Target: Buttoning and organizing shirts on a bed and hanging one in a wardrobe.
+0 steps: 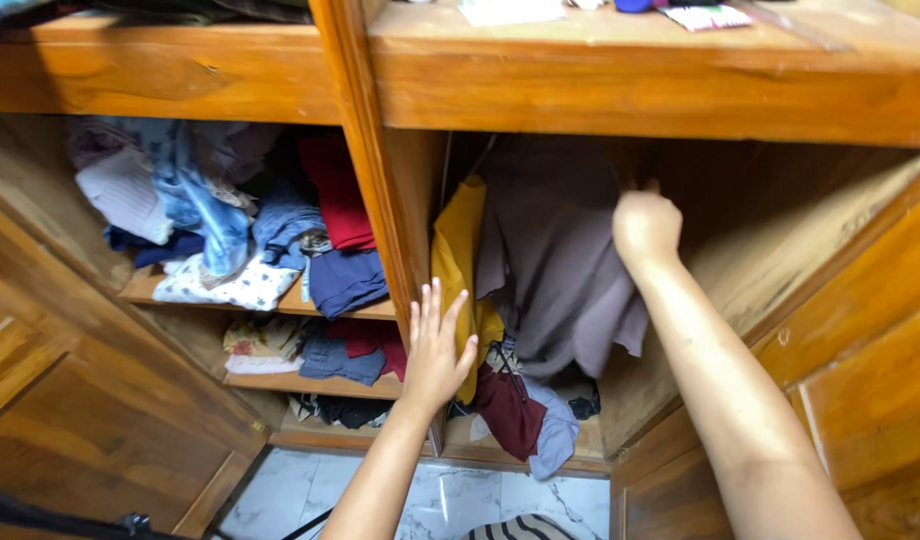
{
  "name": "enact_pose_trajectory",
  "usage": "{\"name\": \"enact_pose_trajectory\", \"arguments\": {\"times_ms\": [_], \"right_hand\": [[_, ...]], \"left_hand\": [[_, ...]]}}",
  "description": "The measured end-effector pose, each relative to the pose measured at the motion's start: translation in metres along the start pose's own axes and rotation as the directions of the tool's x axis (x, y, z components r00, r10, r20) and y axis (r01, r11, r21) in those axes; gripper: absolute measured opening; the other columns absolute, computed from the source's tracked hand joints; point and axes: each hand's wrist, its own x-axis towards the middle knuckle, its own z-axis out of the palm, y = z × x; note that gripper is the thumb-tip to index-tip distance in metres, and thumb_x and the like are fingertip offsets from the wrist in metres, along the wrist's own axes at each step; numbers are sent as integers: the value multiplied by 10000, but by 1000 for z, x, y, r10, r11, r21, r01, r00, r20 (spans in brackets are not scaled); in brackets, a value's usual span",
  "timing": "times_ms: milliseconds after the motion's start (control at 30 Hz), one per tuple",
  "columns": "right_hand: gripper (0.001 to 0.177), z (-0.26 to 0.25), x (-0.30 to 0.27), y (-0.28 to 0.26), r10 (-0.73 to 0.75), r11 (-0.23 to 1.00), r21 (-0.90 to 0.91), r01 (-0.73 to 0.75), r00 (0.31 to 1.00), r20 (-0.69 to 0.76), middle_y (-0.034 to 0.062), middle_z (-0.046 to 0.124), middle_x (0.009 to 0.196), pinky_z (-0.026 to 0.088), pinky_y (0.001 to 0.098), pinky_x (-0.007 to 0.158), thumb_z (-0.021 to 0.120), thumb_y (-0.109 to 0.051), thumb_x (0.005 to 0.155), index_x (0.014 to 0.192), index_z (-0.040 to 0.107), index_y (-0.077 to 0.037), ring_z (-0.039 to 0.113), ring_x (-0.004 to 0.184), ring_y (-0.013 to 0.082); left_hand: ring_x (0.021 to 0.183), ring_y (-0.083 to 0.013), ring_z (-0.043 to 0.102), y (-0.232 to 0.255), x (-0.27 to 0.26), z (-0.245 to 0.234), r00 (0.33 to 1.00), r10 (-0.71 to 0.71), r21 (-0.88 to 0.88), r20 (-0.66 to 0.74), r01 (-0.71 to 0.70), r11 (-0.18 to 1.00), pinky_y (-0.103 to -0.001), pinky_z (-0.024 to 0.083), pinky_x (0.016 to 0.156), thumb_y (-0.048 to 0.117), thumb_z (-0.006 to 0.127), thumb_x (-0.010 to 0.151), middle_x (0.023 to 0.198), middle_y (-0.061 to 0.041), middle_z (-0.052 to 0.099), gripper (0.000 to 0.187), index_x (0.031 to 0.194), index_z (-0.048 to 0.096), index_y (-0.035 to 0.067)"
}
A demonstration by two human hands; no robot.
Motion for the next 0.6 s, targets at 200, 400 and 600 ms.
{"name": "enact_pose_trajectory", "arguments": {"times_ms": [200, 400, 600], "right_hand": [[158, -28, 26, 13, -84, 984, -143, 109, 983, 166, 126, 692, 685, 530, 450, 482, 625, -107, 799, 685, 735, -108, 695, 608, 317], [196, -81, 36, -8, -6, 993, -97, 60, 877, 480, 175, 754, 864, 575, 457, 676, 609, -110, 937, 849, 779, -67, 741, 812, 335], [268, -137, 54, 26, 147, 598, 746, -292, 956, 256, 174, 549, 1324, 467, 388, 1014, 524, -192, 1076, 1290, 537, -32, 538, 1206, 290]], "left_hand": [[1561, -409, 143, 8, 0, -33, 995, -85, -26, 52, 87, 996, -545, 127, 1248, 197, 677, 887, 1672, -247, 180, 685, 1514, 415, 109], [1554, -408, 151, 31, 17, -56, 984, -121, -64, 130, 130, 989, -550, 131, 1239, 182, 671, 879, 1666, -257, 167, 681, 1506, 423, 88], [1560, -408, 174, 30, 18, -70, 988, -112, -89, 111, 122, 989, -550, 145, 1252, 161, 666, 891, 1669, -240, 211, 636, 1490, 462, 92]]}}
